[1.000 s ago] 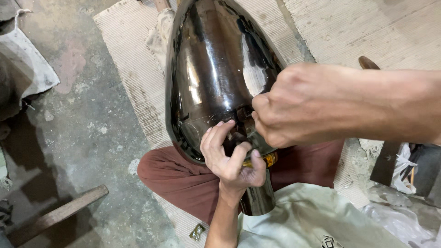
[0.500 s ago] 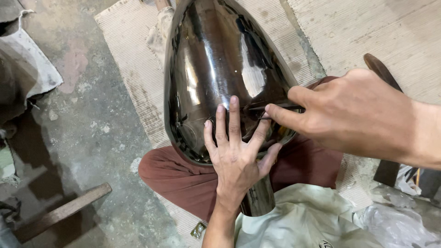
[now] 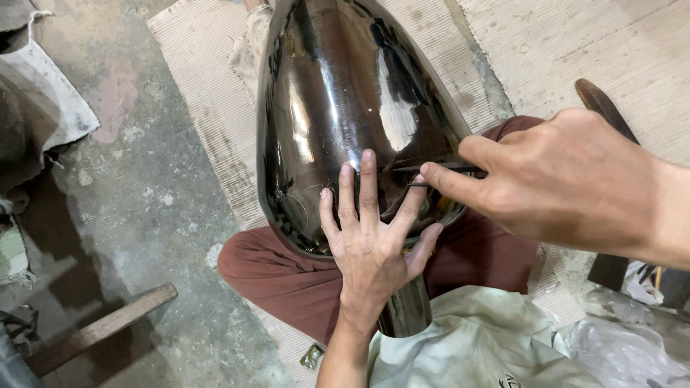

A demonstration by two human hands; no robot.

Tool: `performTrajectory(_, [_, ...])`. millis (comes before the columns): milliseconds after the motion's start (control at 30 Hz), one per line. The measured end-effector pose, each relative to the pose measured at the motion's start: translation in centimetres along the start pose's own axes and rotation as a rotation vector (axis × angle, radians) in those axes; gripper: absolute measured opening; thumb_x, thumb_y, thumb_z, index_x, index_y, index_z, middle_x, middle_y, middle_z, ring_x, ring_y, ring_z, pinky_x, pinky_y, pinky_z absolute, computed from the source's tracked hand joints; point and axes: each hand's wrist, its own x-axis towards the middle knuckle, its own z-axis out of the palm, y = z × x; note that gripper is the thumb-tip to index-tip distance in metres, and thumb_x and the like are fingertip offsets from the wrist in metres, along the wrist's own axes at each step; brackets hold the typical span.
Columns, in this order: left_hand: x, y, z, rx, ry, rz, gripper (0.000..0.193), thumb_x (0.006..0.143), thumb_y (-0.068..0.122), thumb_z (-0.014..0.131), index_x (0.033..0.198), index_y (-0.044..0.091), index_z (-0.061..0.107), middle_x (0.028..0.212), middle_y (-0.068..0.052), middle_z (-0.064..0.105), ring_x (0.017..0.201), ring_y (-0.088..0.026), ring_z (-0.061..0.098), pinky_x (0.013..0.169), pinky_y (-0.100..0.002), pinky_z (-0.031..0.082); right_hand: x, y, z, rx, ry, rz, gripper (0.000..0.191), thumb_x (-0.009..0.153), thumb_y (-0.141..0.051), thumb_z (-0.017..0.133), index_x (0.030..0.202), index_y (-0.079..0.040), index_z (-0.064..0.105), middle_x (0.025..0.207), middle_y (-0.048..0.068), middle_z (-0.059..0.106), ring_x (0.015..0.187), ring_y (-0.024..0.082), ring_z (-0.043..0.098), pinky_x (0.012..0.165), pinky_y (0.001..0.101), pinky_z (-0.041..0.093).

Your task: The person sits on a mat and uses a small pointed tool to engrave circular patterns onto the surface of a polished metal vessel. They repeatedly trace and deepen the lines while holding the vessel steady with their other hand.

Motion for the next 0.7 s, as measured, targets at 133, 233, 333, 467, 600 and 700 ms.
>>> performTrajectory(133, [0.1, 0.0, 0.0, 0.006, 0.010, 0.004, 0.060, 0.086, 0.055, 0.078, 0.140, 0.031, 0.066, 0.165, -0.022, 0.031, 0.151, -0.042, 0.033, 0.117, -0.066, 0.030, 0.1, 0.0, 0.0, 0.002, -0.009, -0.001, 0.054, 0.082, -0.016, 0.064, 0.136, -0.017, 0.067, 0.100, 0.016, 0.074, 0.052, 0.017, 0.069, 0.030, 0.0259, 0.052])
performTrajectory(233, [0.0, -0.1, 0.2, -0.001, 0.003, 0.000, 0.060, 0.086, 0.054, 0.078, 0.140, 0.032, 0.065, 0.165, -0.022, 0.031, 0.151, -0.042, 0.034, 0.117, -0.066, 0.031, 0.1, -0.1, 0.0, 0.025, 0.010, -0.005, 0.055, 0.081, -0.015, 0.065, 0.136, -0.015, 0.067, 0.096, 0.015, 0.074, 0.052, 0.017, 0.069, 0.031, 0.0261, 0.052])
performTrajectory(333, [-0.3, -0.3, 0.4, -0.021, 0.027, 0.001, 0.059, 0.084, 0.053, 0.079, 0.138, 0.030, 0.068, 0.162, -0.023, 0.036, 0.148, -0.042, 0.037, 0.117, -0.063, 0.029, 0.3, 0.0, -0.1, -0.042, -0.022, -0.058, 0.056, 0.082, -0.014, 0.066, 0.137, -0.011, 0.065, 0.091, 0.013, 0.073, 0.050, 0.016, 0.067, 0.031, 0.0251, 0.052])
performTrajectory(467, [-0.9, -0.9, 0.8, -0.325, 0.340, 0.007, 0.033, 0.082, 0.033, 0.078, 0.110, 0.016, 0.074, 0.143, -0.022, 0.055, 0.137, -0.039, 0.053, 0.115, -0.056, 0.038, 1.3, 0.4, -0.1, -0.307, -0.037, -0.305, 0.039, 0.088, -0.009, 0.062, 0.126, -0.003, 0.067, 0.079, 0.010, 0.066, 0.047, 0.012, 0.060, 0.031, 0.0215, 0.048])
performTrajectory(600, [-1.6, -1.1, 1.1, -0.470, 0.511, -0.072, 0.012, 0.079, 0.016, 0.069, 0.084, 0.006, 0.066, 0.124, -0.022, 0.062, 0.124, -0.040, 0.060, 0.113, -0.054, 0.048, 3.0, 0.7, -0.1, -0.487, -0.218, -0.510, 0.032, 0.093, -0.010, 0.058, 0.121, 0.002, 0.065, 0.075, 0.009, 0.061, 0.047, 0.011, 0.056, 0.032, 0.0220, 0.044])
performTrajectory(700, [-1.6, -0.9, 1.4, -0.430, 0.500, -0.078, 0.011, 0.074, 0.011, 0.066, 0.080, 0.003, 0.063, 0.119, -0.023, 0.063, 0.118, -0.040, 0.061, 0.111, -0.055, 0.048, 4.1, 0.4, -0.4, -0.540, -0.314, -0.561, 0.033, 0.094, -0.012, 0.057, 0.123, 0.003, 0.062, 0.075, 0.008, 0.060, 0.047, 0.010, 0.055, 0.033, 0.0223, 0.043])
